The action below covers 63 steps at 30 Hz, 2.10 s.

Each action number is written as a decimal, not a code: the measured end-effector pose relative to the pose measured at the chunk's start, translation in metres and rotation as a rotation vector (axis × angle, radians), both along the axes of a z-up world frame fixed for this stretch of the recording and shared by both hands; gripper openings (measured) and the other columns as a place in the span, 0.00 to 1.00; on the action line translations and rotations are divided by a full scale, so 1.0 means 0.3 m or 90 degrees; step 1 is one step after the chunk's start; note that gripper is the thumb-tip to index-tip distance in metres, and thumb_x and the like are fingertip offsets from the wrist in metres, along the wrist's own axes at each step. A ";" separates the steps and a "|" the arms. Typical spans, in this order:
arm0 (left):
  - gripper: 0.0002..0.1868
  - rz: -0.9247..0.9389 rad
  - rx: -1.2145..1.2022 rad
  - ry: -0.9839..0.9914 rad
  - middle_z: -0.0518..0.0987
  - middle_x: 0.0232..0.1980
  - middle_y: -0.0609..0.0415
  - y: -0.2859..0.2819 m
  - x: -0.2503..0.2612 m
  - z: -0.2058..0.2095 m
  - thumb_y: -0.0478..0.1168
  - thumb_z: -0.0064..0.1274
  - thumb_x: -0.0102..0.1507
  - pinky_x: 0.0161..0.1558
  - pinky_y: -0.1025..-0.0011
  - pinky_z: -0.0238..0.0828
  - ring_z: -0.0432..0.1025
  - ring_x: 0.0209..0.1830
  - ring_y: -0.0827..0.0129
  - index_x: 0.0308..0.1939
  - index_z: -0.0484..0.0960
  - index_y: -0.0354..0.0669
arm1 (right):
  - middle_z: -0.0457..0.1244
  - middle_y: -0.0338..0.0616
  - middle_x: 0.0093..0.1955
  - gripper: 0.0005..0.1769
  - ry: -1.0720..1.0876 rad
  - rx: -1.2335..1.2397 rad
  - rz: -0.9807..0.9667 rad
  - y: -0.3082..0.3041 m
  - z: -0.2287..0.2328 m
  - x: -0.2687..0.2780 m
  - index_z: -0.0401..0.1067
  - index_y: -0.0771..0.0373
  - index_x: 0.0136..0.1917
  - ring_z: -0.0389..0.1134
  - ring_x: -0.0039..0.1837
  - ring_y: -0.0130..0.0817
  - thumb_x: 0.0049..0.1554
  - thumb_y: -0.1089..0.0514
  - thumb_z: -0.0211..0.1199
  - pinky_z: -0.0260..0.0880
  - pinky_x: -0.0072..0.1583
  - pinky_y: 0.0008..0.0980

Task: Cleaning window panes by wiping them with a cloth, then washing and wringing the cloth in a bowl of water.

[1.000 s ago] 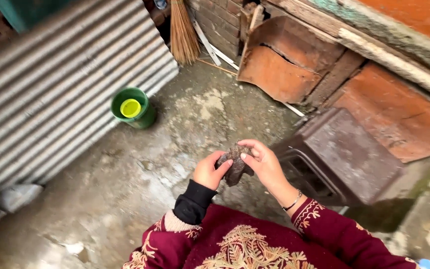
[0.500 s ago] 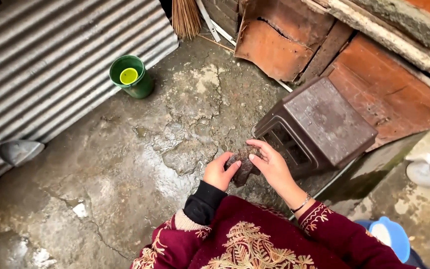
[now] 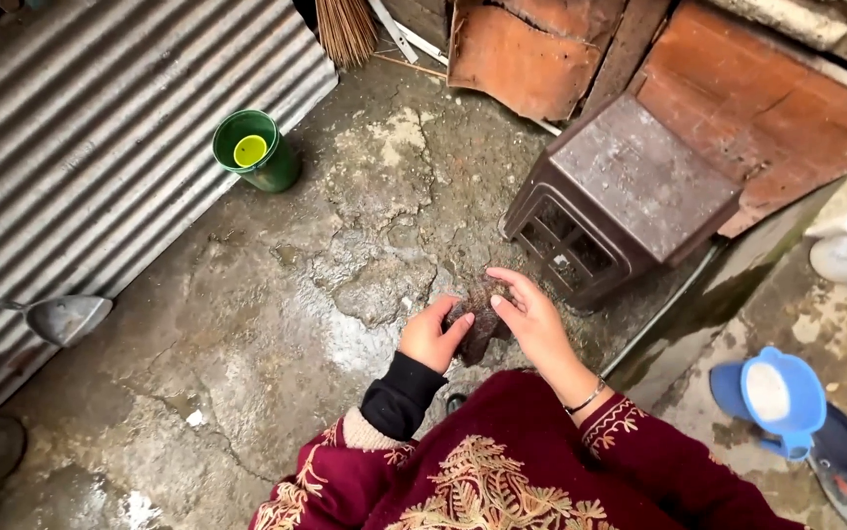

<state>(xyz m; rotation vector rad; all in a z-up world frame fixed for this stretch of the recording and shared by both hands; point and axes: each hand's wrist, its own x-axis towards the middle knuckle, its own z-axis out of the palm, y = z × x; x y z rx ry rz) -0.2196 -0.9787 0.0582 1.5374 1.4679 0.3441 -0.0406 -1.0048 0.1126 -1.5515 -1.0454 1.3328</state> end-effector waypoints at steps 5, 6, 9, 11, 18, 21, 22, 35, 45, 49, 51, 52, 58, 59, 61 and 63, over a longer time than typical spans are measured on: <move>0.15 -0.014 -0.004 0.024 0.84 0.46 0.47 -0.037 0.033 -0.033 0.55 0.52 0.67 0.55 0.54 0.74 0.77 0.55 0.45 0.53 0.82 0.58 | 0.57 0.62 0.75 0.23 0.011 0.006 -0.006 -0.040 0.003 0.039 0.69 0.55 0.71 0.49 0.77 0.66 0.62 0.56 0.58 0.50 0.76 0.56; 0.15 -0.008 -0.005 0.020 0.85 0.46 0.47 -0.038 0.044 -0.051 0.55 0.52 0.68 0.55 0.55 0.74 0.77 0.54 0.45 0.53 0.82 0.58 | 0.57 0.62 0.75 0.24 0.011 0.007 -0.005 -0.040 0.004 0.052 0.69 0.54 0.71 0.49 0.77 0.65 0.62 0.56 0.58 0.51 0.75 0.55; 0.17 -0.012 -0.013 0.035 0.84 0.49 0.44 -0.029 0.101 -0.014 0.56 0.51 0.67 0.57 0.54 0.73 0.76 0.57 0.44 0.54 0.81 0.56 | 0.57 0.63 0.75 0.23 0.011 0.008 0.000 -0.041 0.000 0.106 0.69 0.54 0.71 0.50 0.77 0.66 0.63 0.55 0.57 0.51 0.75 0.56; 0.17 -0.007 -0.008 0.037 0.84 0.49 0.43 -0.019 0.140 -0.071 0.56 0.52 0.67 0.57 0.53 0.73 0.76 0.57 0.44 0.55 0.82 0.54 | 0.57 0.64 0.75 0.24 0.011 0.010 0.000 -0.051 0.012 0.155 0.69 0.55 0.72 0.50 0.77 0.66 0.63 0.55 0.57 0.52 0.75 0.56; 0.20 -0.042 -0.015 0.024 0.83 0.51 0.45 0.006 0.450 -0.167 0.58 0.53 0.66 0.60 0.54 0.73 0.75 0.59 0.48 0.57 0.80 0.57 | 0.62 0.66 0.69 0.27 0.024 0.036 -0.068 -0.071 -0.043 0.383 0.65 0.56 0.75 0.60 0.73 0.54 0.62 0.62 0.55 0.60 0.72 0.51; 0.20 -0.048 -0.053 0.044 0.83 0.51 0.49 0.001 0.564 -0.216 0.59 0.54 0.65 0.59 0.60 0.74 0.76 0.58 0.53 0.55 0.81 0.58 | 0.64 0.65 0.65 0.28 0.043 -0.005 -0.125 -0.100 -0.144 0.521 0.61 0.57 0.77 0.64 0.70 0.52 0.63 0.63 0.53 0.62 0.71 0.51; 0.20 -0.050 -0.053 0.046 0.83 0.51 0.49 0.000 0.597 -0.253 0.59 0.54 0.65 0.59 0.60 0.74 0.76 0.58 0.53 0.55 0.81 0.58 | 0.64 0.65 0.65 0.28 0.044 -0.005 -0.127 -0.105 -0.168 0.551 0.61 0.57 0.77 0.64 0.70 0.52 0.63 0.63 0.53 0.62 0.71 0.51; 0.18 -0.050 -0.194 0.002 0.84 0.48 0.51 -0.125 0.890 -0.523 0.58 0.58 0.64 0.59 0.61 0.73 0.77 0.57 0.56 0.51 0.83 0.55 | 0.66 0.60 0.63 0.24 -0.063 -0.018 -0.227 -0.293 -0.499 0.858 0.66 0.58 0.74 0.67 0.64 0.46 0.64 0.62 0.54 0.66 0.67 0.48; 0.16 -0.100 -0.212 0.063 0.85 0.45 0.58 -0.211 0.994 -0.727 0.58 0.59 0.61 0.59 0.63 0.73 0.77 0.57 0.59 0.48 0.83 0.60 | 0.65 0.60 0.66 0.25 -0.117 -0.028 -0.237 -0.351 -0.644 0.963 0.65 0.61 0.73 0.66 0.68 0.49 0.63 0.65 0.55 0.65 0.68 0.47; 0.16 -0.101 -0.221 0.081 0.85 0.46 0.61 -0.223 1.038 -0.713 0.57 0.59 0.60 0.59 0.65 0.73 0.77 0.57 0.61 0.48 0.84 0.62 | 0.64 0.62 0.68 0.26 -0.125 -0.040 -0.243 -0.367 -0.668 0.995 0.64 0.64 0.74 0.64 0.70 0.50 0.63 0.67 0.54 0.64 0.69 0.47; 0.17 -0.128 -0.222 0.101 0.85 0.47 0.57 -0.228 1.055 -0.703 0.57 0.58 0.61 0.60 0.63 0.73 0.77 0.58 0.58 0.49 0.84 0.58 | 0.63 0.56 0.70 0.26 -0.201 -0.088 -0.234 -0.372 -0.657 0.999 0.64 0.62 0.74 0.62 0.73 0.47 0.62 0.64 0.56 0.62 0.72 0.47; 0.17 -0.128 -0.223 0.103 0.85 0.47 0.57 -0.230 1.060 -0.695 0.57 0.58 0.61 0.60 0.63 0.73 0.77 0.58 0.58 0.49 0.84 0.58 | 0.63 0.56 0.70 0.26 -0.199 -0.089 -0.233 -0.377 -0.671 1.006 0.64 0.62 0.74 0.62 0.73 0.47 0.62 0.64 0.56 0.62 0.72 0.47; 0.17 -0.158 -0.212 0.119 0.85 0.46 0.59 -0.236 1.074 -0.734 0.59 0.58 0.60 0.60 0.65 0.73 0.77 0.58 0.61 0.50 0.84 0.64 | 0.61 0.57 0.72 0.30 -0.372 -0.225 -0.199 -0.423 -0.840 1.073 0.64 0.54 0.75 0.60 0.74 0.50 0.60 0.53 0.61 0.60 0.74 0.51; 0.16 -0.164 -0.217 0.118 0.85 0.46 0.60 -0.240 1.078 -0.729 0.58 0.58 0.60 0.60 0.65 0.73 0.77 0.58 0.62 0.50 0.84 0.64 | 0.59 0.57 0.74 0.31 -0.368 -0.235 -0.190 -0.422 -0.847 1.070 0.63 0.55 0.76 0.59 0.75 0.51 0.60 0.54 0.61 0.59 0.74 0.51; 0.16 -0.170 -0.221 0.120 0.85 0.46 0.61 -0.245 1.085 -0.732 0.57 0.58 0.61 0.60 0.65 0.73 0.77 0.58 0.62 0.50 0.84 0.64 | 0.57 0.57 0.76 0.31 -0.362 -0.245 -0.181 -0.419 -0.852 1.066 0.62 0.56 0.76 0.58 0.76 0.51 0.60 0.54 0.60 0.58 0.74 0.52; 0.16 -0.176 -0.217 0.120 0.86 0.46 0.58 -0.249 1.089 -0.750 0.56 0.57 0.61 0.60 0.64 0.73 0.77 0.58 0.60 0.50 0.83 0.61 | 0.56 0.58 0.77 0.32 -0.390 -0.226 -0.207 -0.416 -0.849 1.061 0.63 0.61 0.75 0.57 0.77 0.53 0.59 0.57 0.62 0.58 0.74 0.51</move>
